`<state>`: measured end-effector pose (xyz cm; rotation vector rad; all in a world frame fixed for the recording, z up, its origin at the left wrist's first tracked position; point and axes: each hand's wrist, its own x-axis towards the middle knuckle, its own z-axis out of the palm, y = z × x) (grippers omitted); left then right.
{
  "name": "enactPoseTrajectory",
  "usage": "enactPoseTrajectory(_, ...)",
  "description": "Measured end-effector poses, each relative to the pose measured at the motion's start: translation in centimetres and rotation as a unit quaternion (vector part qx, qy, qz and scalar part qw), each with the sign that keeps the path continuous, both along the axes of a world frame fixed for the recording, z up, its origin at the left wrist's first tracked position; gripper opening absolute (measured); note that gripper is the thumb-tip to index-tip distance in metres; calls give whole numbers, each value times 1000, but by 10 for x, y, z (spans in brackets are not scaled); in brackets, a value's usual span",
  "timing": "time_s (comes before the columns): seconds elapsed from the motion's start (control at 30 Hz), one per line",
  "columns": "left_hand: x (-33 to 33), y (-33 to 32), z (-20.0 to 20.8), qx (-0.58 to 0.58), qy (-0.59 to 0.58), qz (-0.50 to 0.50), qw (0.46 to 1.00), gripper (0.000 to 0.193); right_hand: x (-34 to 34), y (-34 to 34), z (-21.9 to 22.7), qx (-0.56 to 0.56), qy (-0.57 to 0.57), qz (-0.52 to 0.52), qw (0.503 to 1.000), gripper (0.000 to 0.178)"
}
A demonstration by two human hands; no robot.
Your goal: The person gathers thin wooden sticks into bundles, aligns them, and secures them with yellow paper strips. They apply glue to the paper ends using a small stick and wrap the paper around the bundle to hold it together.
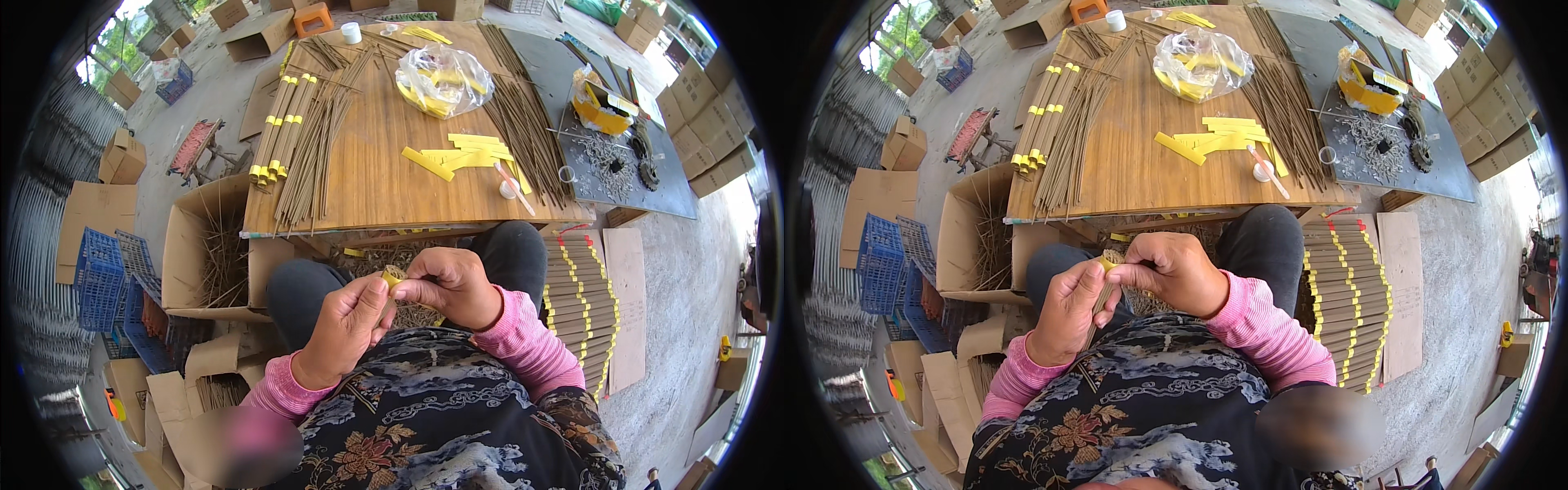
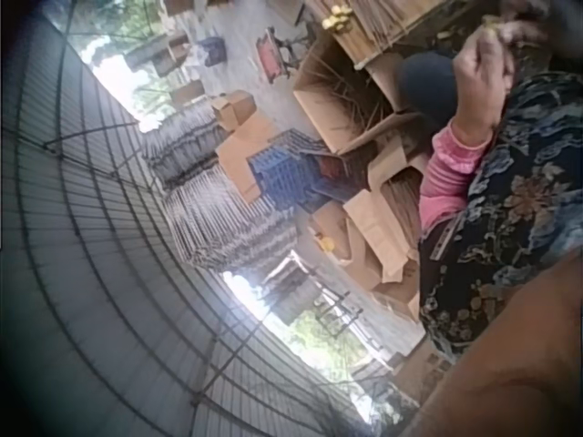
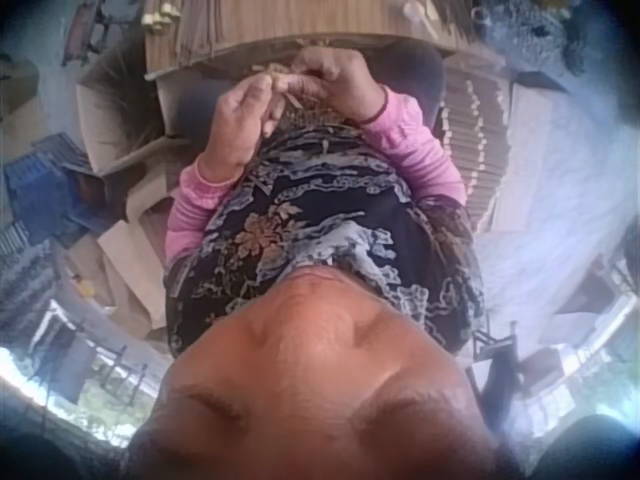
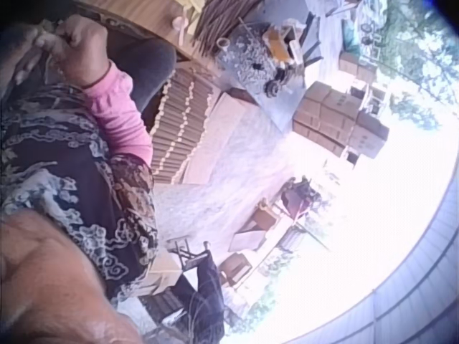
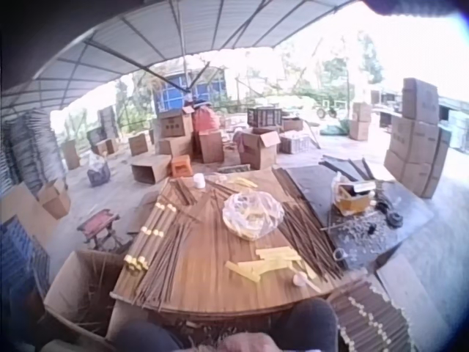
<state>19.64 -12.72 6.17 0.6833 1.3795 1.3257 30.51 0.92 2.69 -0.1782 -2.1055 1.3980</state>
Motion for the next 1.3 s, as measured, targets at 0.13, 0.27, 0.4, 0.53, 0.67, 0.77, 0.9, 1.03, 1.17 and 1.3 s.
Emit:
enactPoseTrajectory(0.13,2,0,-8,26,56,30,998,36,-5,2,8,84,13,-120,989,26)
enactPoseTrajectory(0.27,7,-1,-12,46,166,51,984,37,4,-8,12,32,-48,-67,996,21)
enactPoseTrajectory(0.4,12,-2,-13,62,227,60,970,36,9,-18,17,-36,-71,-46,996,18)
enactPoseTrajectory(0.53,13,-4,-17,80,244,49,965,37,12,-23,13,-87,-66,-23,994,20)
enactPoseTrajectory(0.67,13,-6,-11,100,212,14,972,41,15,-23,1,-193,-13,59,979,21)
enactPoseTrajectory(0.77,12,-6,-11,123,163,-21,979,50,15,-20,-1,-291,29,146,945,18)
enactPoseTrajectory(0.9,8,-4,-2,137,42,-72,987,66,15,-7,-8,-230,40,191,953,17)
enactPoseTrajectory(1.03,6,-6,-6,115,-45,-103,987,73,14,10,0,-95,27,231,968,18)
enactPoseTrajectory(1.17,13,-5,-6,93,-76,-96,988,74,16,17,19,-27,-3,241,970,16)
enactPoseTrajectory(1.3,13,-3,-4,77,-64,-108,989,74,19,23,29,-52,-43,267,961,13)
